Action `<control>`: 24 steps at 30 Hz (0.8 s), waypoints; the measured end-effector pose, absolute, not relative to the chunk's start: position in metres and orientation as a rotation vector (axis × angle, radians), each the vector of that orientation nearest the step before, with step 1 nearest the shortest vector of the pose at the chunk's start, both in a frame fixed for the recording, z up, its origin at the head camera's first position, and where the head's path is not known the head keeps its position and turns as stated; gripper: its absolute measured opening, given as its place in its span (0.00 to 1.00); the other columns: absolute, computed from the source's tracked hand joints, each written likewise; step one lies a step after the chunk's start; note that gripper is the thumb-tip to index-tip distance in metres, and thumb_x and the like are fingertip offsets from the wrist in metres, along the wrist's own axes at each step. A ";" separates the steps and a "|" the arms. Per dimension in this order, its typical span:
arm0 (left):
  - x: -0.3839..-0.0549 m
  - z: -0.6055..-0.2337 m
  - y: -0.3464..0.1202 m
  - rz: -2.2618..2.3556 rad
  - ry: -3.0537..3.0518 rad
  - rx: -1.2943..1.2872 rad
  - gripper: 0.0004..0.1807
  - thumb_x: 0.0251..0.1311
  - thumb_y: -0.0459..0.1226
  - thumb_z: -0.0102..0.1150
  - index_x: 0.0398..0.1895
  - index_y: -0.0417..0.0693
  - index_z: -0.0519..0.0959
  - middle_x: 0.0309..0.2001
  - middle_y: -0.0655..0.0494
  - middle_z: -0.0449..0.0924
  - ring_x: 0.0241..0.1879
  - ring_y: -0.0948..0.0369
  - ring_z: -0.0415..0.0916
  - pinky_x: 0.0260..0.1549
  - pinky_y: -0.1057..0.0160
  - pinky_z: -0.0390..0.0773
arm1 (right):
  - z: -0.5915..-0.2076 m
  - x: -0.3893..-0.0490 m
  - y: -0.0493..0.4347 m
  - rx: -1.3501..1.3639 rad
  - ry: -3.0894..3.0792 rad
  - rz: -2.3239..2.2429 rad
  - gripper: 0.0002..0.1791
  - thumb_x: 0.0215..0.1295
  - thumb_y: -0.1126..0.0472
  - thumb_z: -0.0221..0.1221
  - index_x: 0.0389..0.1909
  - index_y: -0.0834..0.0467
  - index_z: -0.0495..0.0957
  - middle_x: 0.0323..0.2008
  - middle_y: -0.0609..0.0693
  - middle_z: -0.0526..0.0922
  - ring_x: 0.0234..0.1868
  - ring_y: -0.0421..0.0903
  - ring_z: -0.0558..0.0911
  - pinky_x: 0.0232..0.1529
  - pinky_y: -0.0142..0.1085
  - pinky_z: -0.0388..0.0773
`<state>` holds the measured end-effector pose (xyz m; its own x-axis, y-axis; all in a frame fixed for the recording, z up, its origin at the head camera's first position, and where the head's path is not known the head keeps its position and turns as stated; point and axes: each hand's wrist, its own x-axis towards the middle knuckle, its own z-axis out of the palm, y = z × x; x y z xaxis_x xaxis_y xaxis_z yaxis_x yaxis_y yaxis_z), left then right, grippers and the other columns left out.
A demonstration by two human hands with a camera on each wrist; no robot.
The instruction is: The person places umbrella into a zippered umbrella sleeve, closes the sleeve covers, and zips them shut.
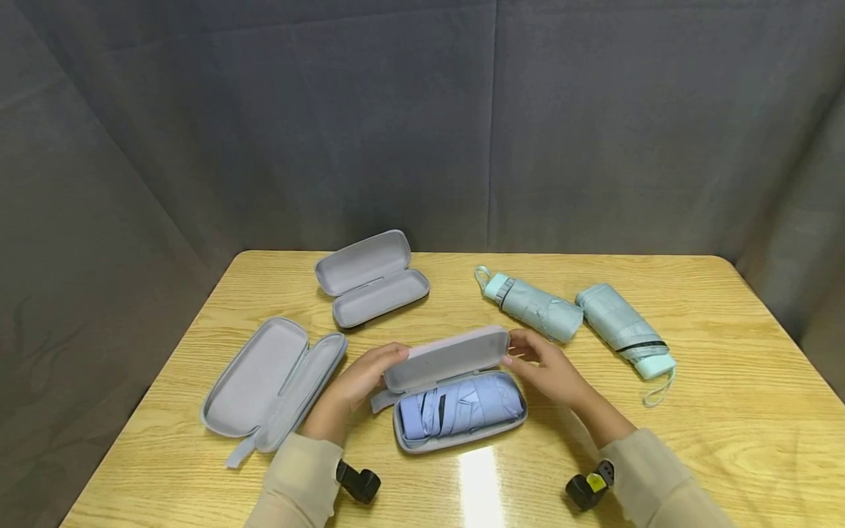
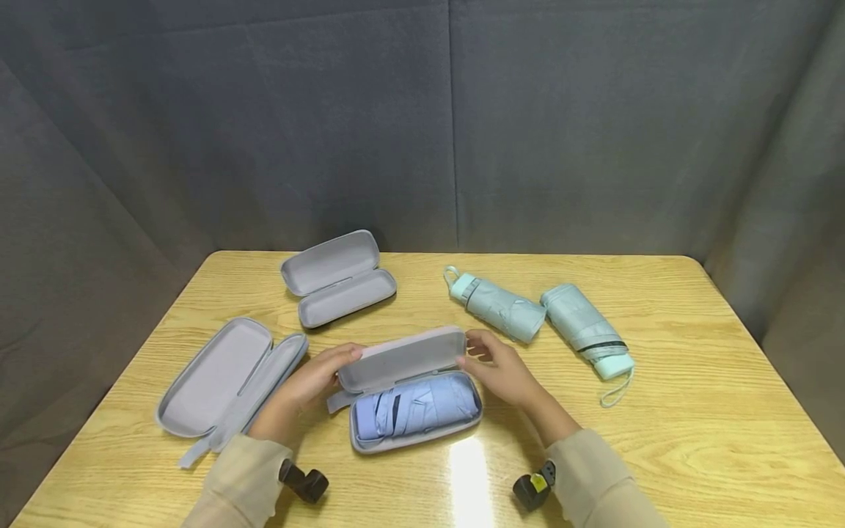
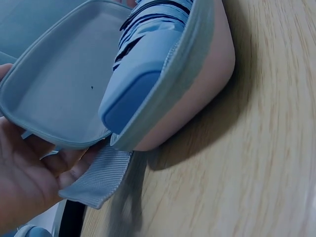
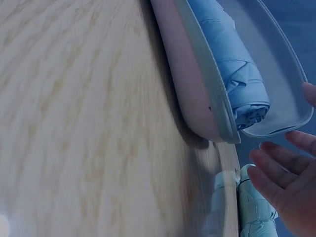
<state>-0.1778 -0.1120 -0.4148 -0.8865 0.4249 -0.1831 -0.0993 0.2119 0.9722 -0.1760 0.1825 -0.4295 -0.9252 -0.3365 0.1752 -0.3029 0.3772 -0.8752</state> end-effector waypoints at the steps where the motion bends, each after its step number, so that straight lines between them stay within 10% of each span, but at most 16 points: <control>1: -0.178 -0.415 -0.112 1.710 2.084 0.307 0.23 0.61 0.47 0.41 0.48 0.36 0.69 0.47 0.47 0.69 0.48 0.53 0.64 0.45 0.54 0.63 | -0.429 -0.176 0.182 -0.589 2.572 -1.623 0.21 0.59 0.62 0.53 0.50 0.69 0.64 0.44 0.62 0.72 0.44 0.55 0.73 0.45 0.43 0.69; 24: -0.173 -0.415 -0.122 1.567 2.065 0.385 0.26 0.61 0.48 0.41 0.51 0.35 0.67 0.50 0.45 0.67 0.53 0.51 0.59 0.51 0.49 0.57 | -0.416 -0.174 0.175 -0.410 2.203 -1.887 0.26 0.69 0.56 0.35 0.53 0.78 0.57 0.47 0.72 0.65 0.47 0.64 0.69 0.48 0.50 0.65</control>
<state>-0.1734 -0.1216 -0.4153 -0.8271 0.5137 -0.2282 -0.0817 0.2919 0.9530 -0.1743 0.1751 -0.4161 -0.9389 -0.3438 0.0196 -0.0722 0.1411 -0.9874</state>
